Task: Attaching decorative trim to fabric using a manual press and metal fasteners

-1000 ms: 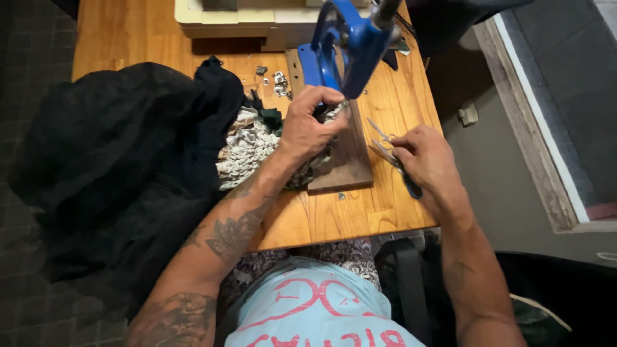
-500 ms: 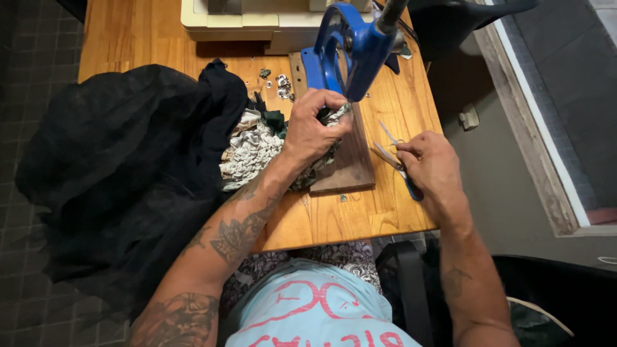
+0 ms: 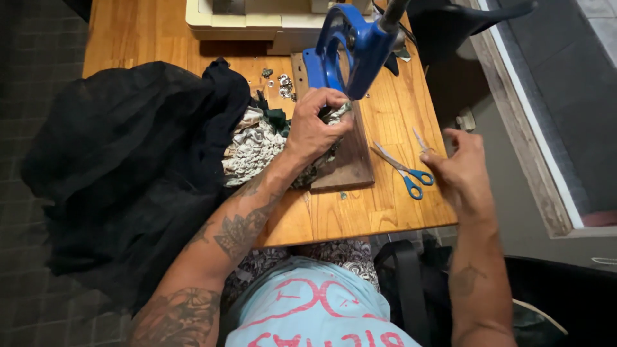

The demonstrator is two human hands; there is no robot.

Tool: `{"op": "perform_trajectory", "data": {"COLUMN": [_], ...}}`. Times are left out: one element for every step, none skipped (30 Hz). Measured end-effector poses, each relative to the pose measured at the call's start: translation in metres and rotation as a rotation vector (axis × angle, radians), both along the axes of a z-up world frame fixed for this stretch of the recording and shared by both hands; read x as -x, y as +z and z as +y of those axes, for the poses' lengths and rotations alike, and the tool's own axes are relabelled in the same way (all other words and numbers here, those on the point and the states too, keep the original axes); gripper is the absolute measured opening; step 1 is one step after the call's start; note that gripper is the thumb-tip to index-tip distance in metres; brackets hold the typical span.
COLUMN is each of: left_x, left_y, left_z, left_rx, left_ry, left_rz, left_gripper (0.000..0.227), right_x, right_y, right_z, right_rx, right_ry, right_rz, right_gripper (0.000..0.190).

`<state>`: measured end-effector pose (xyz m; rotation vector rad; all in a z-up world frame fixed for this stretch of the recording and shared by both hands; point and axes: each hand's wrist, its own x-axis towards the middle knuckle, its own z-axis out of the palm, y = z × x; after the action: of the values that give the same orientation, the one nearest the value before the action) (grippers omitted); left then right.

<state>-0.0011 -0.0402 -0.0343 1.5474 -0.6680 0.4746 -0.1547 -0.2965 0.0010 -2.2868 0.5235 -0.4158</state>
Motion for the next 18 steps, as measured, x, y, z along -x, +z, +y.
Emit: {"op": "perform_trajectory", "data": {"left_x": [0.001, 0.001, 0.001, 0.001, 0.001, -0.001, 0.002, 0.006, 0.010, 0.011, 0.012, 0.012, 0.008, 0.004, 0.000, 0.000, 0.000, -0.001], "left_y": [0.000, 0.001, 0.002, 0.000, -0.002, -0.003, 0.002, 0.007, 0.013, 0.015, 0.018, 0.020, 0.013, 0.006, -0.001, -0.001, -0.002, -0.003], "left_z": [0.000, 0.000, 0.000, -0.002, -0.003, -0.003, 0.000, 0.003, 0.005, 0.005, 0.006, 0.007, 0.004, 0.001, -0.003, -0.003, -0.002, -0.002], "left_rx": [0.001, 0.001, 0.000, 0.001, 0.010, 0.019, 0.021, -0.052, -0.125, -0.124, -0.107, -0.090, -0.089, -0.042, 0.005, 0.005, -0.001, -0.005], "left_ry": [0.000, 0.006, 0.012, 0.011, 0.010, 0.013, 0.015, 0.006, -0.002, -0.003, -0.002, 0.001, 0.003, 0.008, 0.013, 0.009, 0.006, 0.007], "left_rz": [0.000, -0.012, -0.023, -0.022, -0.028, -0.039, -0.042, -0.051, -0.059, -0.060, -0.072, -0.086, -0.087, -0.057, -0.026, -0.024, -0.022, -0.023], "left_gripper": [0.020, 0.019, 0.018, 0.018, 0.019, 0.019, 0.019, 0.014, 0.009, 0.009, 0.011, 0.012, 0.012, 0.016, 0.020, 0.020, 0.020, 0.020], "right_x": [0.001, 0.001, 0.001, 0.003, 0.004, 0.001, -0.001, -0.002, -0.003, 0.000, 0.003, 0.005, 0.006, 0.008, 0.010, 0.011, 0.012, 0.011], "right_y": [-0.005, -0.009, -0.014, -0.019, -0.025, -0.030, -0.019, -0.008, 0.002, 0.006, 0.009, 0.012, 0.000, -0.014, -0.027, -0.029, -0.031, -0.033], "right_z": [-0.013, -0.026, -0.038, -0.050, -0.061, -0.072, -0.064, -0.056, -0.049, -0.045, -0.040, -0.036, -0.039, -0.043, -0.046, -0.041, -0.035, -0.030], "right_rx": [0.001, -0.074, -0.149, -0.148, -0.209, -0.270, -0.268, -0.264, -0.258, -0.257, -0.182, -0.106, -0.106, -0.066, -0.026, -0.026, -0.032, -0.037], "right_ry": [0.000, 0.006, 0.012, 0.010, 0.007, 0.009, 0.011, -0.081, -0.173, -0.174, -0.182, -0.187, -0.186, -0.081, 0.028, 0.024, 0.049, 0.078], "right_rz": [0.000, 0.088, 0.176, 0.177, 0.156, 0.131, 0.128, 0.235, 0.342, 0.341, 0.305, 0.268, 0.266, 0.065, -0.135, -0.133, -0.198, -0.266], "right_gripper": [0.072, 0.067, 0.062, 0.062, 0.050, 0.039, 0.039, 0.033, 0.029, 0.029, 0.024, 0.021, 0.021, 0.018, 0.019, 0.019, 0.018, 0.018]}}
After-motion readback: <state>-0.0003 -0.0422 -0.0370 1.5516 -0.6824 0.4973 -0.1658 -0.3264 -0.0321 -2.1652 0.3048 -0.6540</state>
